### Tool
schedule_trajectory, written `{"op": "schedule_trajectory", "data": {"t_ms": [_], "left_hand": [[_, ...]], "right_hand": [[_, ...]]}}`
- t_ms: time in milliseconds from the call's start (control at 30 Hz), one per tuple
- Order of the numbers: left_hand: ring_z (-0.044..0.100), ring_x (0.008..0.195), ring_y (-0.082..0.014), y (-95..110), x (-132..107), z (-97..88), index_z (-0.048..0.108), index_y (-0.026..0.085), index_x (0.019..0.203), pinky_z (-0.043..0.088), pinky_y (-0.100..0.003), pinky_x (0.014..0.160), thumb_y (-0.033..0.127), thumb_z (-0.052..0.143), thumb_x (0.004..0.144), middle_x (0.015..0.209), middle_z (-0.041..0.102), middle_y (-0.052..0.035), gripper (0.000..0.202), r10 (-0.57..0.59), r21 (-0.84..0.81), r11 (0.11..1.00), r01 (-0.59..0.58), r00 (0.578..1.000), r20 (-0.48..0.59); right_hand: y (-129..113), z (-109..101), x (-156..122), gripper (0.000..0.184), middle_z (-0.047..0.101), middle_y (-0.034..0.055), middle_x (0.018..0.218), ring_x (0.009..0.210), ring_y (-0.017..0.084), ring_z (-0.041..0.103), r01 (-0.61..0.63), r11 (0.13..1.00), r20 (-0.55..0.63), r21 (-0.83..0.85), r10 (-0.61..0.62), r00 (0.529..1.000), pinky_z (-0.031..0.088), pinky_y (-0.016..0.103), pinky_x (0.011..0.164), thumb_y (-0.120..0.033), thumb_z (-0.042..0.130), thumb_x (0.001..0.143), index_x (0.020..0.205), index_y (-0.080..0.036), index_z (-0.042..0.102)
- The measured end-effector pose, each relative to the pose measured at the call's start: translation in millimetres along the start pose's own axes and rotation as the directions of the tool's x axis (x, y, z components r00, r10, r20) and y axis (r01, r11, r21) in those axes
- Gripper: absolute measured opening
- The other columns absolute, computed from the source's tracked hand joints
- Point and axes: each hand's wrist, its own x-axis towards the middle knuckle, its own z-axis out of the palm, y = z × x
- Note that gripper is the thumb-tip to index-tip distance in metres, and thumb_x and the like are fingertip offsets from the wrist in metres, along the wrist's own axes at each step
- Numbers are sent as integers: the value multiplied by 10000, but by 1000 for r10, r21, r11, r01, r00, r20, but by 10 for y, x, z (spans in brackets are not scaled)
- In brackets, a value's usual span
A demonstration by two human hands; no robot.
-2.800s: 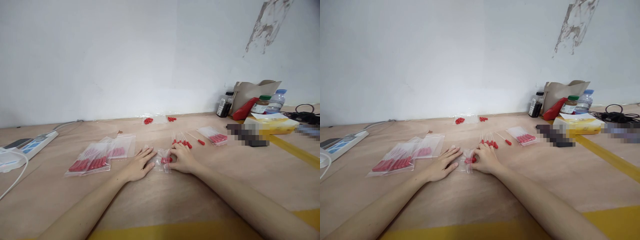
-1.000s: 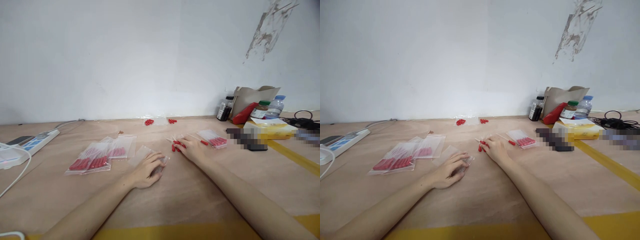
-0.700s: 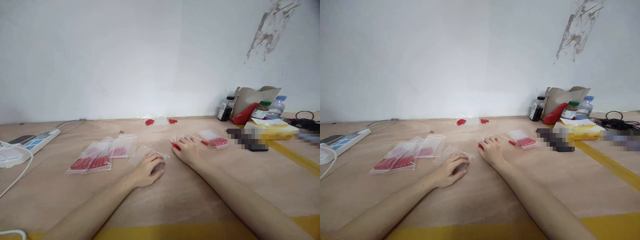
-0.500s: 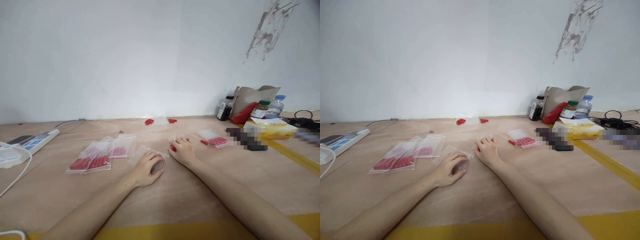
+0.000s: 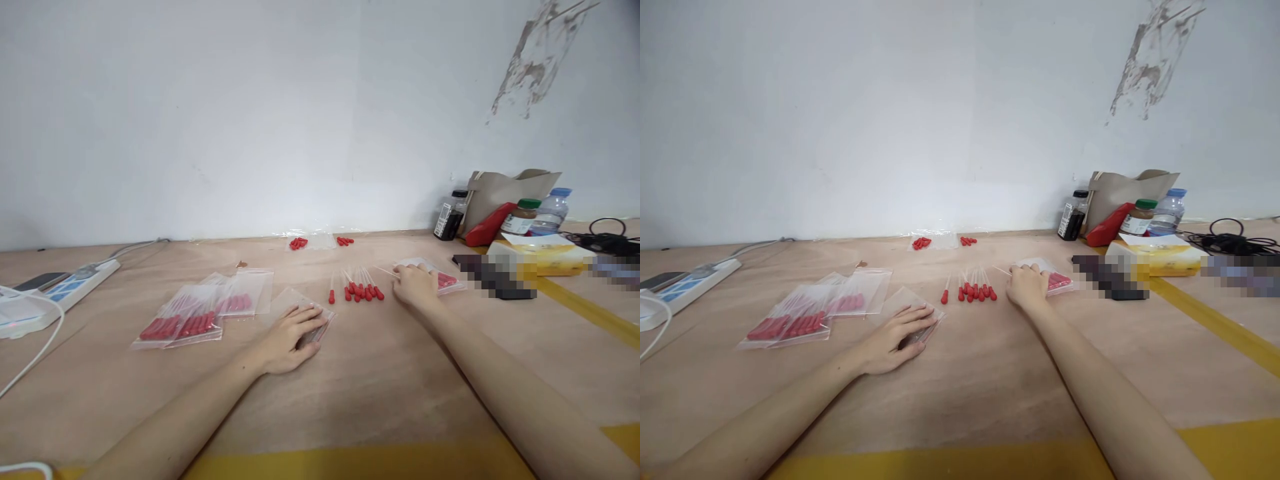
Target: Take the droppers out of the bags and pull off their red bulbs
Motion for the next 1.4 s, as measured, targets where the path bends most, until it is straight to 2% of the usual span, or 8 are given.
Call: {"op": "schedule_trajectory", "data": {"t_ms": [233,467,600,733,867,1000,1133,1400], "left_hand": [[277,1276,-219,10,10,1,332,289,1312,197,-458,1052,403,383,858,1384,328,-37,471,0,0,1000,0,1000,-5],[340,1236,-226,9,8,22,403,271,1272,234,-446,1035,418,429,836,1342,390,-58,461,14,-45,999,-17,998,-67],[435,1137,-222,35,28,14,517,238,1150,342,-394,960,411,470,808,1237,477,-70,385,-12,-53,999,2,983,-184],[522,933,-200,31,70,1,569,201,928,407,-359,837,411,454,811,974,577,-53,266,-163,-20,986,168,915,-368],[494,956,-226,-40,76,-20,563,200,897,374,-381,837,399,434,817,970,574,-55,251,-316,80,920,385,846,-430],[463,1005,-307,-183,22,-105,544,204,1041,330,-453,843,496,422,787,1040,566,-105,405,-496,180,775,606,759,-422],[513,954,-301,-406,-40,-200,498,205,1089,345,-433,818,517,434,765,971,607,-95,454,-621,106,714,692,696,-362],[582,776,-198,-598,-34,-191,520,175,978,426,-310,690,350,527,709,853,617,-43,321,-637,-139,770,622,747,-191]], "right_hand": [[15,50,93,302,620,122,995,989,284,510,-61,995,113,76,52,992,324,414,818,-228,468,747,1023,-186,583],[-88,136,126,358,643,72,964,835,201,605,-187,954,222,235,135,966,421,265,652,-352,488,713,1029,-207,569],[-119,128,105,387,644,76,966,861,217,601,-178,946,212,272,121,970,421,278,673,-428,503,696,992,-192,586],[-182,-6,28,385,636,89,983,925,247,571,-164,948,135,274,131,982,395,338,747,-421,455,744,1022,-183,573],[-369,-178,-165,276,639,36,929,913,188,542,130,942,-11,309,-133,991,345,325,822,-356,389,817,921,-240,617],[-666,-221,-398,345,501,61,1190,1091,217,408,612,745,-114,267,-606,787,242,408,930,-450,383,842,1080,-287,572],[-861,-125,-518,408,391,64,1285,1184,270,288,692,691,-57,208,-697,714,140,541,949,-528,331,842,1152,-331,509],[-825,-58,-510,398,509,86,1133,1110,243,361,670,725,-153,159,-652,742,105,532,967,-460,301,876,935,-214,608]]}}
